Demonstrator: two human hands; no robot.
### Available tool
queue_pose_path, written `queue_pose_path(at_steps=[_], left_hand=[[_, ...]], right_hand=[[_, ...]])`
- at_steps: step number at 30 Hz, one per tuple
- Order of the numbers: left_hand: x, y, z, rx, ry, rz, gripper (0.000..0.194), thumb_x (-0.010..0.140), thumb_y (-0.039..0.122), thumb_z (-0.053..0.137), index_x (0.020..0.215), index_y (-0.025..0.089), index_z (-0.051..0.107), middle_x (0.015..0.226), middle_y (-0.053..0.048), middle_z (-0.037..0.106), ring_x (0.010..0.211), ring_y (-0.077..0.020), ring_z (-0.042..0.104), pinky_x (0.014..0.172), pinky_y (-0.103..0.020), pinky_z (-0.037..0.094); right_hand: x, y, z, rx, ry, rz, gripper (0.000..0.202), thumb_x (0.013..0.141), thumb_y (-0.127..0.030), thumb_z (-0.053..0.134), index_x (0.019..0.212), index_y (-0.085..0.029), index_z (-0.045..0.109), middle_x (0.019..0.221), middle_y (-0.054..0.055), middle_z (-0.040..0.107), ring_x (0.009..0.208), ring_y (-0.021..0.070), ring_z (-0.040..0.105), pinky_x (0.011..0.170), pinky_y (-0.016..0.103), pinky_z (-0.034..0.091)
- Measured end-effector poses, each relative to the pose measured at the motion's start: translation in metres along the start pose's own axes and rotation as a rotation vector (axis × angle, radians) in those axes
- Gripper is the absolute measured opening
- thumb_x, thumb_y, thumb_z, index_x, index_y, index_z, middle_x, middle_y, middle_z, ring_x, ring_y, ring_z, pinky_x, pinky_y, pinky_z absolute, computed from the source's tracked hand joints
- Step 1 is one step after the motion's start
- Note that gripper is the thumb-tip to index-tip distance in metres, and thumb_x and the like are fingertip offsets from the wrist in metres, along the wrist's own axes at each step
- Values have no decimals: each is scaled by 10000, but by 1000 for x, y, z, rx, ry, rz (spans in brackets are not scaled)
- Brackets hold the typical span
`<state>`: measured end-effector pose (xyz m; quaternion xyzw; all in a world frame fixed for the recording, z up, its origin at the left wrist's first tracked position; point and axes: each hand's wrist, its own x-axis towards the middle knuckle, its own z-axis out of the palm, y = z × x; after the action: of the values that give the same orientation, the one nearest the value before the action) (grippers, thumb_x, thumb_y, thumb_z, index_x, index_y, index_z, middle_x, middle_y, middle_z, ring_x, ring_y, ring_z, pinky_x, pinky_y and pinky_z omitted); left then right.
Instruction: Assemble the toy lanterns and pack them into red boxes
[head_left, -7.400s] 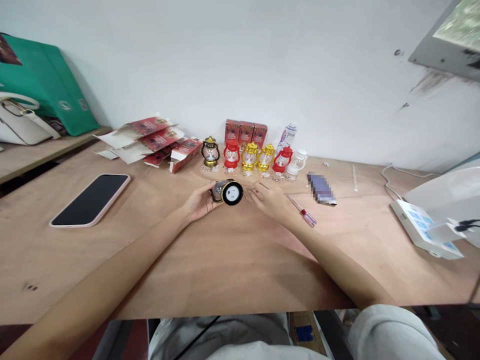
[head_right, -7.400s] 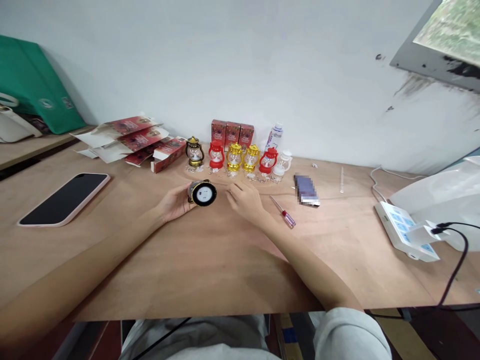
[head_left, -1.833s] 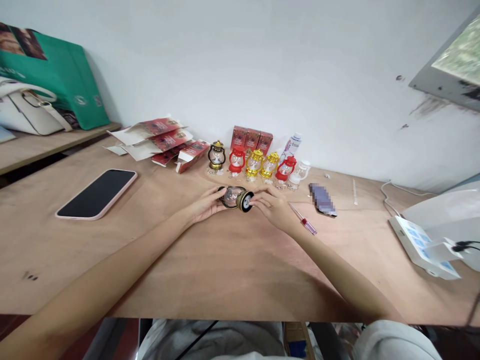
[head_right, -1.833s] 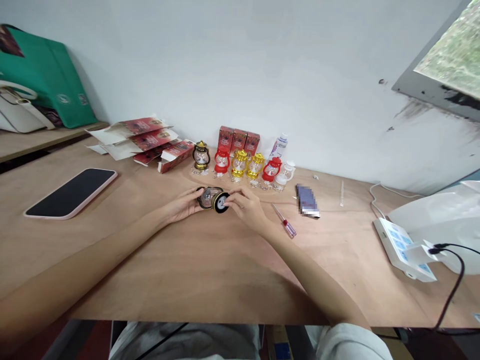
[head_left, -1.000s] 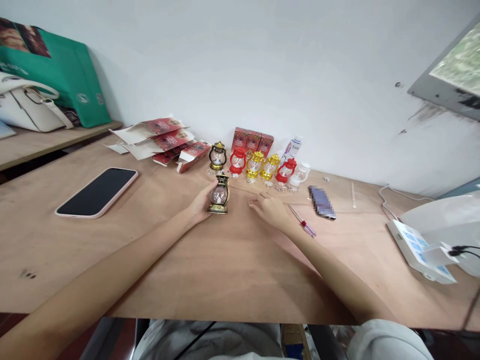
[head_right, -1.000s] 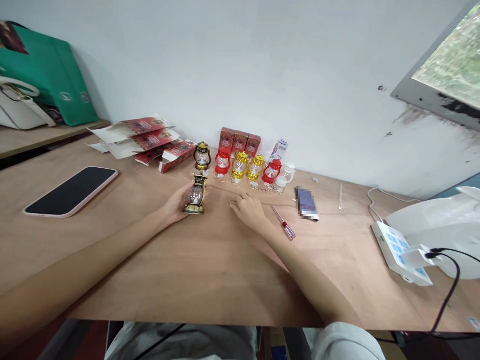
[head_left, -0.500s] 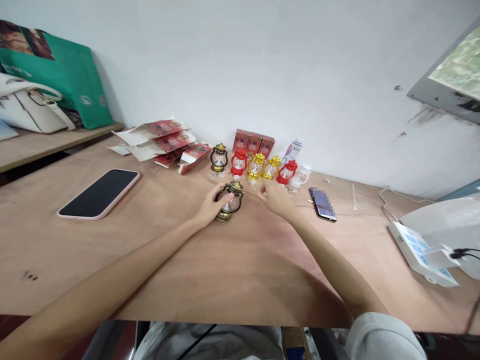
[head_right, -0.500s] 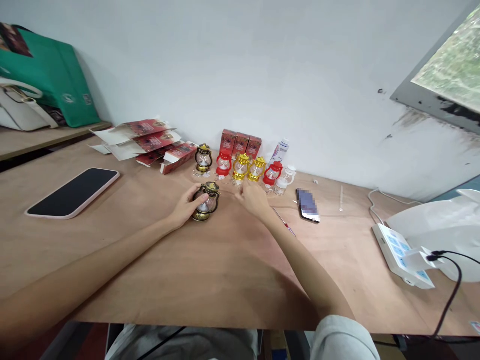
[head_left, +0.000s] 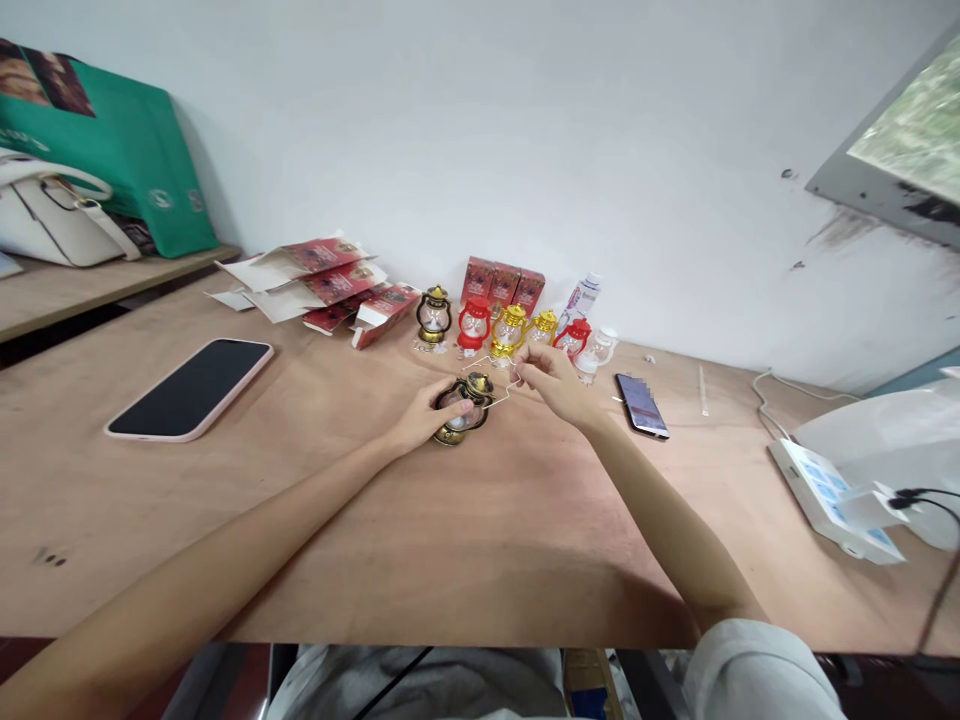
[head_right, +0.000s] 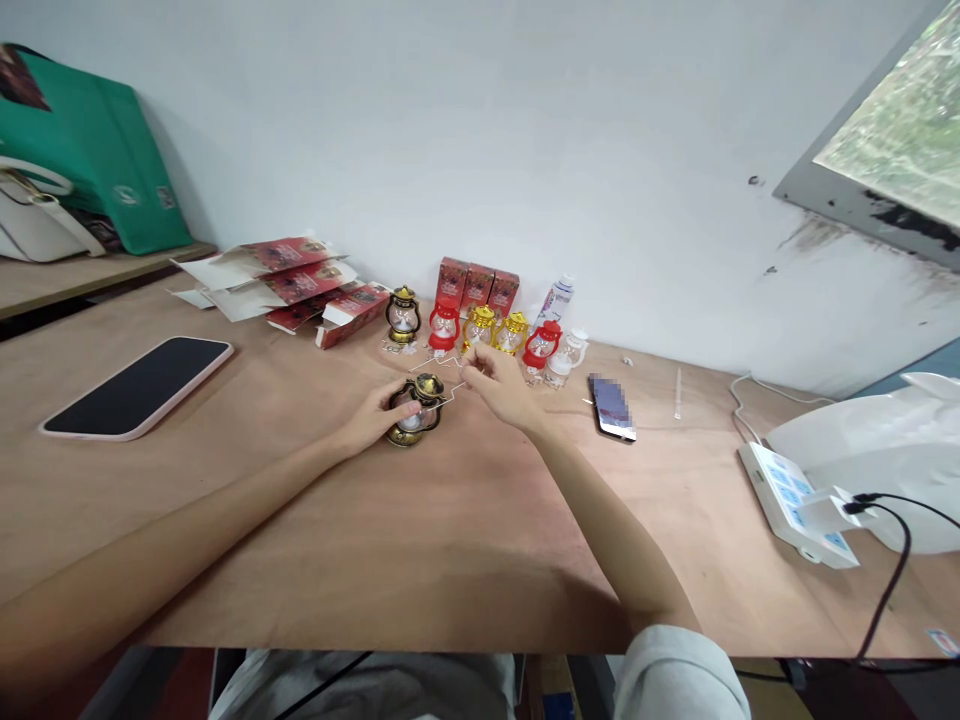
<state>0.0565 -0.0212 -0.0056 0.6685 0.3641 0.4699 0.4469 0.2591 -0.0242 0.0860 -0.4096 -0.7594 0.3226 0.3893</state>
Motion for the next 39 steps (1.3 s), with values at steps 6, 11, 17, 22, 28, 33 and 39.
queue_pose_path(at_steps=[6,11,17,22,28,33,39], left_hand=[[-3,5,-1,-69,-40,-27,474,677,531,655,929,130,657,928,-49,669,895,-225,586,808,-304,445],[-6,8,-1,-215,-25,-178,509,627,588,669,803,110,664,759,-38,662,684,-169,566,643,-252,422],[-7,7,-2,-263,-10,-204,533,617,597,678,830,108,685,769,-63,683,689,-180,584,629,-250,425],[-6,8,-2,-256,-29,-194,521,623,589,685,829,110,699,788,-63,695,709,-190,599,641,-255,430],[-7,9,-3,-246,-22,-202,524,626,587,684,829,104,699,793,-70,698,685,-186,595,620,-254,417],[-6,7,-2,-283,-28,-219,535,600,593,706,828,108,701,789,-64,701,674,-180,597,622,-252,430],[-7,10,-2,-286,-102,-233,508,593,570,719,808,111,700,769,-53,701,673,-175,590,639,-253,431]], right_hand=[[8,2,-9,-6,-89,11,131,752,-278,535,676,-173,518,636,-32,512,608,93,467,583,237,334],[9,5,-9,120,-140,75,130,729,-287,558,670,-174,535,603,-38,523,558,80,444,549,227,327],[10,16,-4,317,-129,165,171,677,-327,578,616,-175,529,584,-25,539,536,77,439,544,231,349],[9,22,-1,419,-131,235,199,638,-354,611,641,-177,519,598,-33,528,549,76,470,552,229,350],[8,24,-1,406,-129,247,206,625,-351,613,611,-181,497,574,-40,510,540,76,450,542,226,340],[6,21,-3,272,-146,204,147,650,-305,555,604,-183,487,584,-37,517,545,80,431,547,229,332],[6,22,3,68,-171,90,63,680,-246,478,673,-184,486,621,-41,506,608,98,460,604,237,346]])
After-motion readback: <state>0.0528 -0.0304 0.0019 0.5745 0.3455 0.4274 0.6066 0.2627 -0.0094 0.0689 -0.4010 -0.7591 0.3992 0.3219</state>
